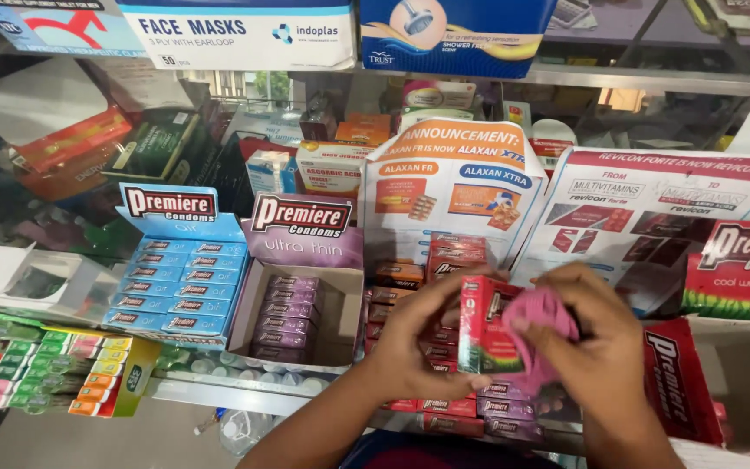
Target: The person wipes the exterior of small red boxes with a pink cloth. They pick up each box from a display stand, wipe it, and place it back into a larger cardboard box on the counter.
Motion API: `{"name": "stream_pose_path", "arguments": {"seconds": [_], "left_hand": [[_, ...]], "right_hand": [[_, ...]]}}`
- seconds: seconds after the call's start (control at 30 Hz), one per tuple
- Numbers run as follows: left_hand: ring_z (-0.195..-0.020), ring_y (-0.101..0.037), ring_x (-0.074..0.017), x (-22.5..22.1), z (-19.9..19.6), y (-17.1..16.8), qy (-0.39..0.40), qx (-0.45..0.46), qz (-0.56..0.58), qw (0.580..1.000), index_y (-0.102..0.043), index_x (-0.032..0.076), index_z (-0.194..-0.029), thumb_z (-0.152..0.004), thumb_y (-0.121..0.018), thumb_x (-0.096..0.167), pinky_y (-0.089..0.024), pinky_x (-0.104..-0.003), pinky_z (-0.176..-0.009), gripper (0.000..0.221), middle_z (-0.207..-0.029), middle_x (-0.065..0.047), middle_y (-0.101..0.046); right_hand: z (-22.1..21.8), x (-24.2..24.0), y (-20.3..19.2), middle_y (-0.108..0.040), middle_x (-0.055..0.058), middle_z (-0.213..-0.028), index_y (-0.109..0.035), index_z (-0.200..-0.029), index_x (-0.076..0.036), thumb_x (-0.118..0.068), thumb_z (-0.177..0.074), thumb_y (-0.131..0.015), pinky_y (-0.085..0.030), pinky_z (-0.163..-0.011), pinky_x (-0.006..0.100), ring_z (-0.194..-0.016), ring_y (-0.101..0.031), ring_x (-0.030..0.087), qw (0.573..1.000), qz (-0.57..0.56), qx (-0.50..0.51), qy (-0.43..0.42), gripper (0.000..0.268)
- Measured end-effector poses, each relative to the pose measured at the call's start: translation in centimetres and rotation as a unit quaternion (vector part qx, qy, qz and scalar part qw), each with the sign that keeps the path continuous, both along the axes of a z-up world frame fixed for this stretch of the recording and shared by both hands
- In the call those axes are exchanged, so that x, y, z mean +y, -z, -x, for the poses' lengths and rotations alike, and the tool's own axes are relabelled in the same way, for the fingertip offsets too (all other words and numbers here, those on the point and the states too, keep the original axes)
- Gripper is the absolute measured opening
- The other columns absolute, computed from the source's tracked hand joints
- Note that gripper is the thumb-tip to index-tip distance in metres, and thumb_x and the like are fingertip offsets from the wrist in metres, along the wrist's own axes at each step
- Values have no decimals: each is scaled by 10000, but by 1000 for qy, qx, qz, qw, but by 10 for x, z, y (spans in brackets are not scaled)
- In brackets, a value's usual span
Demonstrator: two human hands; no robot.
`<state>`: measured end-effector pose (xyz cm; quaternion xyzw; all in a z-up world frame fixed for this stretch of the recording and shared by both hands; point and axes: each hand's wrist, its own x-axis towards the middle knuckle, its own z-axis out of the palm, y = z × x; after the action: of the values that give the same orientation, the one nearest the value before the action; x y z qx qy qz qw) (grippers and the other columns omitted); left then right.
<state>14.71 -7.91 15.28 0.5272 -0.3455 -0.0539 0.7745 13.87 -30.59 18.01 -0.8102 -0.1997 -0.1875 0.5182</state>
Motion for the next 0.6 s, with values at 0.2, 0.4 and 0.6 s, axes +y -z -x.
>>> {"name": "stream_pose_path", "arguments": {"seconds": [0.2,0.4,0.6], "left_hand": [[-1441,-546,-212,1,-5,-9,3,-20,-60,998,-395,-10,-1622,-811,-880,124,-492,-416,-1235,955,-1573,-164,-518],[-1438,-560,-223,2,-6,-10,-39,-47,-84,995,-388,0,-1634,-834,-864,132,-494,-435,-1269,940,-1564,-157,-535],[-1517,-483,-237,-3,-1,-30,-4,-26,-73,997,-319,34,-1645,-865,-826,85,-456,-451,-1298,931,-1664,-143,-436]], "right_hand": [[-5,7,-5,-638,74,-974,-690,-1022,41,9,-772,-815,-478,-770,259,-879,-617,144,998,-18,-46,46,281],[-8,-12,-1,-678,82,-1012,-691,-1000,28,-20,-695,-798,-517,-759,255,-869,-662,142,996,10,-12,-91,328],[-18,-8,-12,-628,94,-1008,-680,-1025,46,-17,-779,-823,-476,-834,291,-927,-598,187,999,17,-38,19,291]]}}
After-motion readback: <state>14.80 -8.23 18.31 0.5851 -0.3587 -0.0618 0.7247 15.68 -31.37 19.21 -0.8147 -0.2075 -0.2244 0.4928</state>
